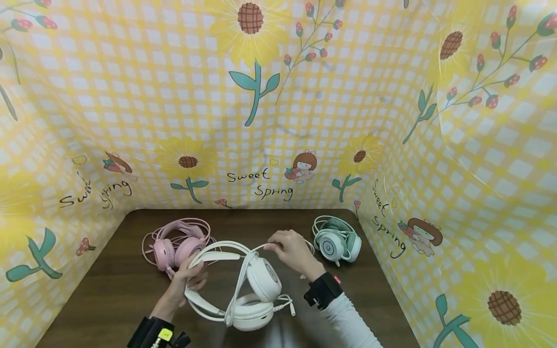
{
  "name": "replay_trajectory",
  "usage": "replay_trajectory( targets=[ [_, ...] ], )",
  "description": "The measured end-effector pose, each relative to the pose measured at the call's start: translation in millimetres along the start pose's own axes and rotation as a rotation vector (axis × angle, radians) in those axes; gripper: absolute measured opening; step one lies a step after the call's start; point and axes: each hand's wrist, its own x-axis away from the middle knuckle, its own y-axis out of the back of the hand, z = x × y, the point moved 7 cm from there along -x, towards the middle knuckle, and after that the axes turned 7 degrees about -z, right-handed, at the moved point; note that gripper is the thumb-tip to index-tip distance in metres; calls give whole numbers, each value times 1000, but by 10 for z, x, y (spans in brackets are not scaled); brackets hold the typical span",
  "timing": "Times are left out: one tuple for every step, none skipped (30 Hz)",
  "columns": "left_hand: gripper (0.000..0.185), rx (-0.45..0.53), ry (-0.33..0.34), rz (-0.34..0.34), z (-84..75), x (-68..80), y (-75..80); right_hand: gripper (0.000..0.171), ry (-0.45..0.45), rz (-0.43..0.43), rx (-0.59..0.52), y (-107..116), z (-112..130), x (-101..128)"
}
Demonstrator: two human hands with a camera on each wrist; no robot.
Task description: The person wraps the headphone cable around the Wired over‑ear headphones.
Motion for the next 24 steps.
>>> replay_trajectory(
  targets=[
    [22,42,-2,23,-2,9,-11,9,2,27,-45,-3,-3,13],
    [24,85,-3,44,-6,18,-22,20,2,50,-84,0,-7,24],
    [26,125,-6,61,-14,25,-30,31,0,65,-111,10,-15,31],
    [27,155,-12,74,-27,32,-36,38,-4,69,-127,27,-28,37],
    [28,177,-17,86,-41,36,-38,40,-17,65,-127,46,-54,45],
    [28,192,-20,93,-53,40,-38,39,-39,55,-127,71,-86,57],
    [28,197,-20,93,-63,44,-34,33,-59,39,-114,94,-124,74],
    [27,193,-21,94,-73,49,-29,24,-86,20,-107,119,-166,96],
    [27,182,-20,94,-81,54,-24,15,-116,2,-100,145,-210,123],
    [27,166,-18,88,-88,58,-15,9,-142,-17,-98,171,-252,145],
    [26,153,-13,82,-91,63,-4,10,-165,-35,-99,191,-296,170],
    [26,137,-7,73,-89,71,5,12,-181,-48,-111,213,-327,191],
    [25,120,-2,65,-87,80,15,13,-187,-56,-116,226,-357,213],
    [25,104,2,57,-81,89,25,13,-189,-59,-127,235,-379,231],
    [25,98,6,52,-75,98,33,12,-181,-56,-135,239,-393,242],
    [25,93,9,47,-69,108,40,12,-168,-51,-137,238,-405,254],
    [26,96,9,49,-64,117,40,14,-150,-48,-133,236,-415,266],
    [26,101,5,54,-63,124,37,18,-134,-41,-132,232,-424,277],
    [26,115,1,61,-64,129,34,22,-120,-37,-126,226,-433,287],
    [27,130,-8,73,-68,132,26,24,-110,-35,-121,228,-436,293],
    [27,149,-17,87,-74,132,18,26,-110,-38,-121,232,-444,298],
    [27,171,-23,98,-79,129,12,25,-120,-46,-122,237,-462,307],
    [27,192,-30,109,-87,123,6,22,-135,-59,-124,246,-483,312],
    [27,212,-35,119,-95,116,2,17,-159,-74,-124,260,-505,313]
  ],
)
